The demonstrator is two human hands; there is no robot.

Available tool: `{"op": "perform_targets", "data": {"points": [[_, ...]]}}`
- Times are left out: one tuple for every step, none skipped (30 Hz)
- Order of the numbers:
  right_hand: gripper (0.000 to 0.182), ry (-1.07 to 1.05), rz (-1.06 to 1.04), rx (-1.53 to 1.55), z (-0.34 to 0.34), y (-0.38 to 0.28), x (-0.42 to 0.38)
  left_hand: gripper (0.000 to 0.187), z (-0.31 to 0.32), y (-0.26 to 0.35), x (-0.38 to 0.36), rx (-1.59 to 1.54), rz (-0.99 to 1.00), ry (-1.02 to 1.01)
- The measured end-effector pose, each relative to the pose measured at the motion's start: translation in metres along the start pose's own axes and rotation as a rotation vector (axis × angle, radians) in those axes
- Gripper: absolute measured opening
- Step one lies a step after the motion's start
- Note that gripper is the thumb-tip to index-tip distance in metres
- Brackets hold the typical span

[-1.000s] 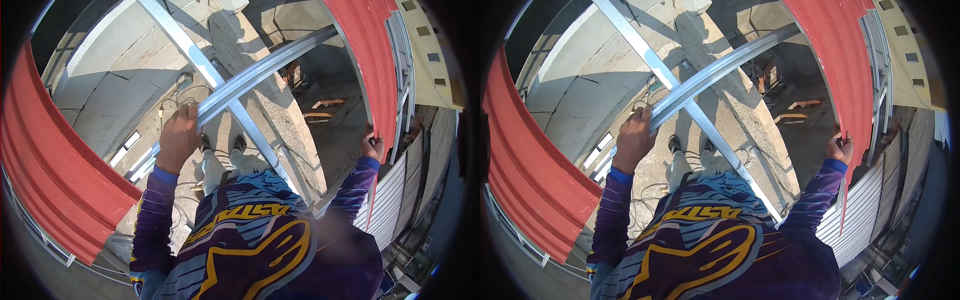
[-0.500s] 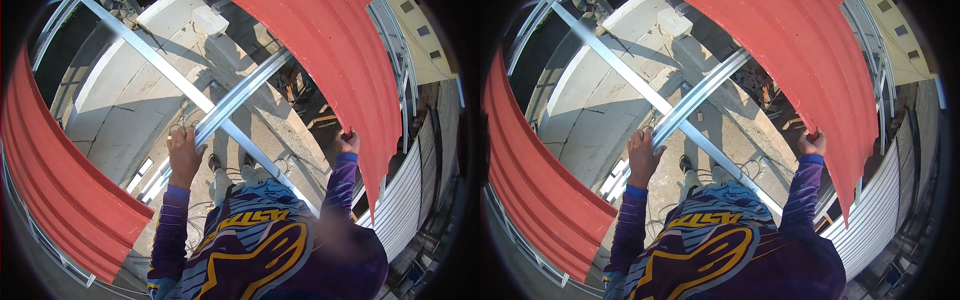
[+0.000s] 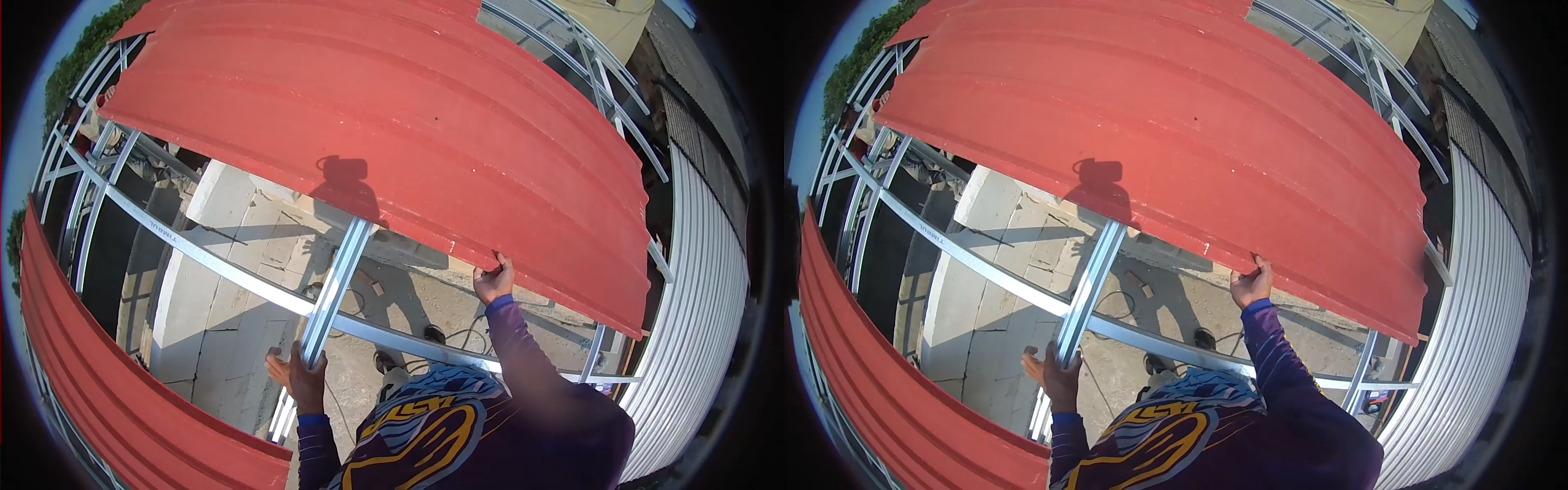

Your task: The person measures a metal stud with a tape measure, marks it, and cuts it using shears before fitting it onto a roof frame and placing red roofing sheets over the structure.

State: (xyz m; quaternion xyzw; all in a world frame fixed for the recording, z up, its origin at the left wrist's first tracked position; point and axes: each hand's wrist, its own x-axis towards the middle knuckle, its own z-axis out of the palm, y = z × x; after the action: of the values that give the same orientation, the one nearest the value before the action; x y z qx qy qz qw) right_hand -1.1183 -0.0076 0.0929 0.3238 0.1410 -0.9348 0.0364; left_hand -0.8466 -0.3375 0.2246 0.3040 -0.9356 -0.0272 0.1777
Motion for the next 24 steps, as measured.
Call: {"op": "perform_targets", "data": {"points": [[0.013, -0.007, 0.003, 0.010, 0.005, 0.003, -0.004, 0.060, 0.004, -0.004, 0.000, -0.031, -0.069, -0.108], [0.014, -0.034, 0.010, 0.014, 0.007, 0.004, -0.006, 0.063, -0.003, 0.001, 0.002, -0.015, -0.097, -0.128], [0.016, -0.082, -0.021, 0.006, 0.006, 0.006, -0.005, 0.063, -0.004, 0.004, 0.003, -0.001, -0.090, -0.125], [0.018, -0.126, 0.037, 0.033, 0.005, 0.003, -0.003, 0.063, -0.005, 0.005, 0.005, 0.008, -0.072, -0.132], [0.019, -0.082, 0.013, 0.010, 0.012, 0.004, -0.010, 0.063, -0.008, 0.009, 0.006, 0.022, -0.109, -0.101], [0.023, -0.099, 0.009, -0.012, 0.008, 0.004, -0.006, 0.060, -0.010, 0.013, 0.009, 0.009, -0.096, -0.085], [0.026, -0.109, -0.003, -0.028, 0.002, 0.003, -0.003, 0.057, -0.013, 0.016, 0.012, -0.005, -0.072, -0.075], [0.026, -0.127, 0.012, -0.034, 0.000, 0.001, -0.007, 0.057, -0.015, 0.019, 0.014, -0.002, -0.089, -0.058], [0.032, -0.122, 0.033, -0.077, 0.007, -0.003, -0.017, 0.050, -0.017, 0.021, 0.018, -0.285, -0.067, -0.049], [0.037, -0.114, 0.049, -0.116, 0.009, -0.002, -0.023, 0.043, -0.024, 0.024, 0.025, -0.568, -0.032, -0.040], [0.041, -0.133, 0.059, -0.146, 0.003, -0.004, -0.022, 0.039, -0.033, 0.027, 0.029, -0.924, -0.005, -0.230], [0.041, -0.138, 0.059, -0.147, 0.000, -0.004, -0.023, 0.037, -0.053, 0.038, 0.036, -1.280, 0.029, -0.431], [0.054, -0.098, 0.038, -0.172, -0.002, -0.005, -0.027, 0.029, -0.081, 0.054, 0.041, -1.551, 0.210, -0.557], [0.067, -0.055, 0.011, -0.194, -0.005, -0.005, -0.032, 0.022, -0.109, 0.071, 0.044, -1.816, 0.407, -0.689], [0.067, -0.053, -0.006, -0.188, -0.007, -0.006, -0.036, 0.018, -0.122, 0.082, 0.045, -2.013, 0.646, -0.796], [0.084, 0.041, 0.014, -0.156, -0.008, -0.006, -0.039, 0.015, -0.132, 0.091, 0.044, -2.199, 0.899, -0.899], [0.103, 0.130, 0.046, -0.129, -0.008, -0.003, -0.041, 0.015, -0.141, 0.098, 0.046, -2.203, 0.904, -0.897], [0.103, 0.126, 0.057, -0.138, -0.012, -0.002, -0.043, 0.015, -0.151, 0.101, 0.048, -2.184, 1.151, -1.018], [0.113, 0.073, 0.046, -0.196, -0.016, -0.002, -0.048, 0.015, -0.160, 0.097, 0.050, -2.138, 1.393, -1.131], [0.124, 0.016, 0.034, -0.255, -0.018, 0.000, -0.050, 0.015, -0.164, 0.097, 0.052, -2.095, 1.512, -1.189], [0.099, 0.085, -0.009, -0.299, -0.014, 0.005, -0.057, 0.015, -0.165, 0.094, 0.053, -2.063, 1.559, -1.217], [0.099, 0.081, -0.004, -0.312, -0.014, 0.008, -0.058, 0.015, -0.168, 0.090, 0.055, -2.036, 1.588, -1.235], [0.104, 0.067, 0.007, -0.326, -0.016, 0.008, -0.061, 0.015, -0.171, 0.087, 0.057, -2.016, 1.601, -1.246], [0.109, 0.064, 0.013, -0.338, -0.023, 0.004, -0.066, 0.015, -0.173, 0.084, 0.057, -2.012, 1.598, -1.250]]}}
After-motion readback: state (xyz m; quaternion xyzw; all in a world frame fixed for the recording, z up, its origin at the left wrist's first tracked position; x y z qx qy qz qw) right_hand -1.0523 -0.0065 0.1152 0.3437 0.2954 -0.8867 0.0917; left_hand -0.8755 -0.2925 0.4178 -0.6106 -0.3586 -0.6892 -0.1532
